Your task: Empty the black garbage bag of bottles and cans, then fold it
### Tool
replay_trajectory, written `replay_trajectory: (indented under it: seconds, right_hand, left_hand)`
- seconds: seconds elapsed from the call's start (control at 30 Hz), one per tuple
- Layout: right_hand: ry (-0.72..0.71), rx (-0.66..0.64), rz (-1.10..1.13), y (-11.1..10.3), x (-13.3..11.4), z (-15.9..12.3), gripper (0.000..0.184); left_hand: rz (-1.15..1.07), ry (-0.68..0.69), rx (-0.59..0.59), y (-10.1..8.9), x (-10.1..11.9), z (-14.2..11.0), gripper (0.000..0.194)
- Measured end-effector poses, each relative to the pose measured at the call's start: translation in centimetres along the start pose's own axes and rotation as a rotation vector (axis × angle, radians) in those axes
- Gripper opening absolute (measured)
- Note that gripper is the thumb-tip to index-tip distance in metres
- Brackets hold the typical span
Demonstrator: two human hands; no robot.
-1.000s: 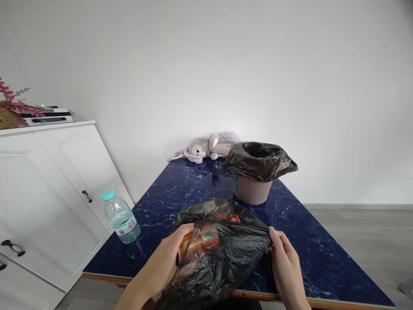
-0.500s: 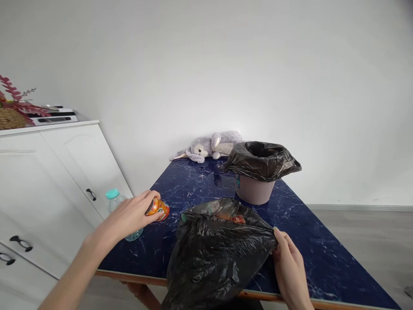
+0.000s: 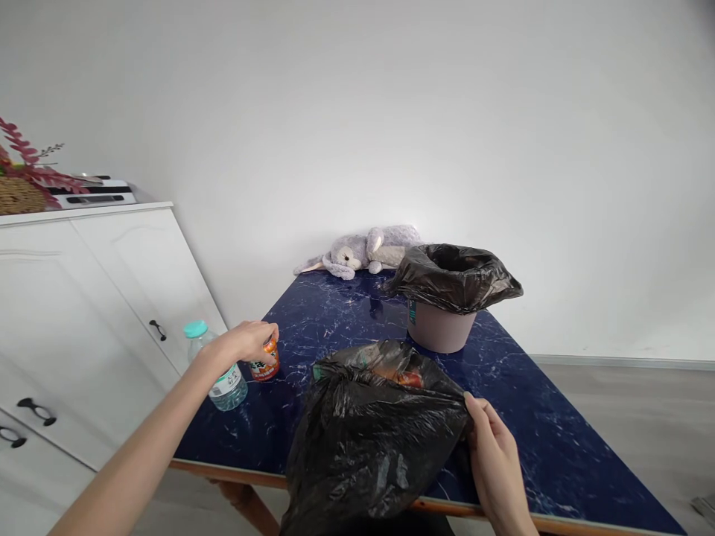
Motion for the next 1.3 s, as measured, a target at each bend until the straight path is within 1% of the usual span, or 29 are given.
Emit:
replay_trajectory:
  seconds: [0.17, 0.4, 0.5, 0.53, 0.6, 0.67, 0.7, 0.73, 0.77, 0.83, 0.87, 0.93, 1.0, 1.13, 1.2, 1.23, 1.3]
  right_hand:
    - [0.012, 0.003, -0.015, 0.1, -0.1, -0.1, 0.052]
    - [0.006, -0.003, -0.028, 0.0, 0.1, 0.1, 0.051]
    - [0.01, -0.01, -0.022, -0.1, 0.3, 0.1, 0.05]
    - [0.011, -0.009, -0.017, -0.2, 0.4, 0.1, 0.05]
    - [0.007, -0.006, -0.011, -0.2, 0.5, 0.1, 0.051]
    - [-0.006, -0.006, -0.01, -0.2, 0.5, 0.1, 0.051]
    - [-0.012, -0.009, -0.008, -0.1, 0.5, 0.1, 0.05]
    - [-0.012, -0.011, -0.005, -0.1, 0.5, 0.1, 0.05]
    - [-0.007, -0.012, -0.001, -0.1, 0.5, 0.1, 0.05]
    - [0.004, -0.017, 0.004, -0.1, 0.6, 0.2, 0.05]
    - [0.007, -0.021, 0.006, -0.1, 0.6, 0.2, 0.05]
    - [0.001, -0.025, 0.008, -0.1, 0.6, 0.2, 0.049]
    - [-0.015, -0.022, 0.006, 0.0, 0.4, 0.1, 0.049]
    - [-0.039, -0.012, -0.018, 0.2, 0.1, -0.1, 0.051]
    - [-0.043, -0.011, -0.036, 0.2, -0.1, -0.1, 0.051]
    - [-0.04, -0.01, -0.039, 0.2, -0.1, -0.1, 0.051]
    - [-0.014, -0.012, -0.036, 0.1, 0.1, -0.1, 0.051]
  left_hand:
    - [-0.022, -0.015, -0.014, 0.4, -0.9, 1.0, 0.05]
    - [-0.015, -0.08, -0.011, 0.6, -1.9, 1.4, 0.053]
    - [-0.017, -0.082, 0.023, 0.4, -1.4, 1.0, 0.053]
    - [-0.019, -0.062, 0.048, 0.3, -0.8, 0.7, 0.052]
    - [-0.03, 0.018, 0.121, 0.2, 1.0, -0.7, 0.048]
    - [-0.086, 0.141, 0.196, 0.2, 3.5, -2.9, 0.041]
    - [-0.17, 0.22, 0.23, 0.2, 4.8, -4.2, 0.038]
    - [-0.253, 0.278, 0.204, 0.6, 6.0, -5.5, 0.036]
    - [-0.312, 0.324, 0.152, 1.2, 7.1, -6.7, 0.035]
    - [-0.371, 0.404, 0.067, 2.6, 9.0, -8.5, 0.029]
    - [-0.395, 0.447, 0.047, 3.3, 9.8, -9.0, 0.028]
    - [-0.45, 0.542, 0.04, 4.7, 11.2, -9.5, 0.031]
    - [-0.533, 0.638, 0.06, 5.8, 12.7, -9.3, 0.039]
    - [-0.749, 0.786, 0.085, 7.2, 15.8, -8.8, 0.05]
    - [-0.834, 0.802, 0.097, 7.4, 17.3, -8.5, 0.048]
    - [-0.866, 0.788, 0.127, 7.5, 17.9, -8.3, 0.047]
    - [-0.927, 0.717, 0.234, 7.4, 18.7, -7.8, 0.051]
Point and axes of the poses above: each hand's wrist, its own z-axis towards the middle knuckle, its own y-axis out of the palm, x = y × z, the point moved 4 cm from there along z, towards the middle knuckle, and after that the axes turned 5 degrees about -x, right-handed, at the moved point
